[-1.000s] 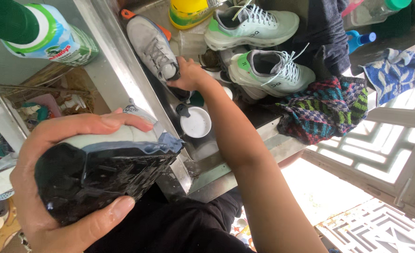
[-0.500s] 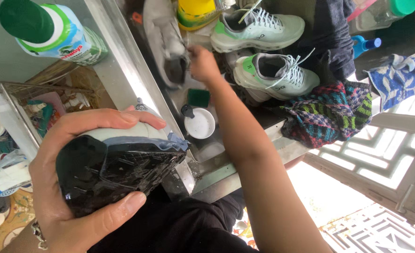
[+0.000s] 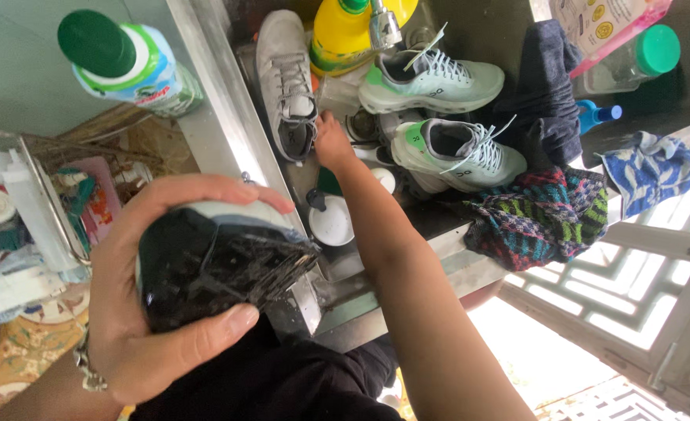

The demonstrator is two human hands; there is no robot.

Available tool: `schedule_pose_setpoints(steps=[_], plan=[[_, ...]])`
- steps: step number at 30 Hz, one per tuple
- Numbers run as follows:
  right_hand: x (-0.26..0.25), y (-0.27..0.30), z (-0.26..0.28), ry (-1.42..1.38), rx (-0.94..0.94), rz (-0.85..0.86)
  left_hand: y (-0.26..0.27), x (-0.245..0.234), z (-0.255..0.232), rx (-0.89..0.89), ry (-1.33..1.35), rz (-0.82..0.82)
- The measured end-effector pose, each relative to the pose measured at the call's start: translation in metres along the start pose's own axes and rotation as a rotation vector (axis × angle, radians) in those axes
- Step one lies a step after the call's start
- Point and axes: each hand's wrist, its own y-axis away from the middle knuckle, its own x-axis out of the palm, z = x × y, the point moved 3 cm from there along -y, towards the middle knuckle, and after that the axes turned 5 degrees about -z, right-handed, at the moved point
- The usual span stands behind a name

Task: The person cleans shoes in a sink by rinsing them under a faucet and scrubbing them with a white brush and soap.

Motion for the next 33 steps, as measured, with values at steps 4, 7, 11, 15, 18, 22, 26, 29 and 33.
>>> schedule_pose_setpoints(steps=[4, 7, 11, 15, 18, 22, 26, 29, 33], plan=[[0.002, -0.005, 0.003, 0.293, -0.34, -0.196, -0.004, 0.001, 0.004, 0.062, -0.014, 0.01], [-0.013, -0.016, -0.004, -0.117, 0.228, 0.007, -0.008, -0.001, 0.007, 0.106, -0.062, 0.015], [-0.073, -0.019, 0.014, 0.041, -0.022, -0.066, -0.005, -0.005, 0.014, 0.119, -0.052, 0.026], [-0.132, -0.009, 0.025, 0.199, 0.205, 0.061, -0.01, -0.006, 0.02, 0.156, -0.023, 0.058], [-0.199, 0.043, 0.057, 0.072, 0.25, -0.127, -0.011, -0.005, 0.024, 0.187, -0.008, 0.098], [-0.283, 0.123, 0.121, 0.028, 0.173, -0.182, -0.016, -0.003, 0.022, 0.273, -0.069, 0.107], [-0.297, 0.175, 0.148, 0.108, 0.147, -0.078, -0.02, -0.003, 0.023, 0.306, -0.109, 0.094], [-0.25, 0.187, 0.134, 0.232, 0.201, 0.078, -0.022, -0.004, 0.023, 0.275, -0.073, 0.092], [-0.181, 0.167, 0.107, 0.345, 0.076, 0.214, -0.025, -0.003, 0.024, 0.382, -0.133, 0.089]])
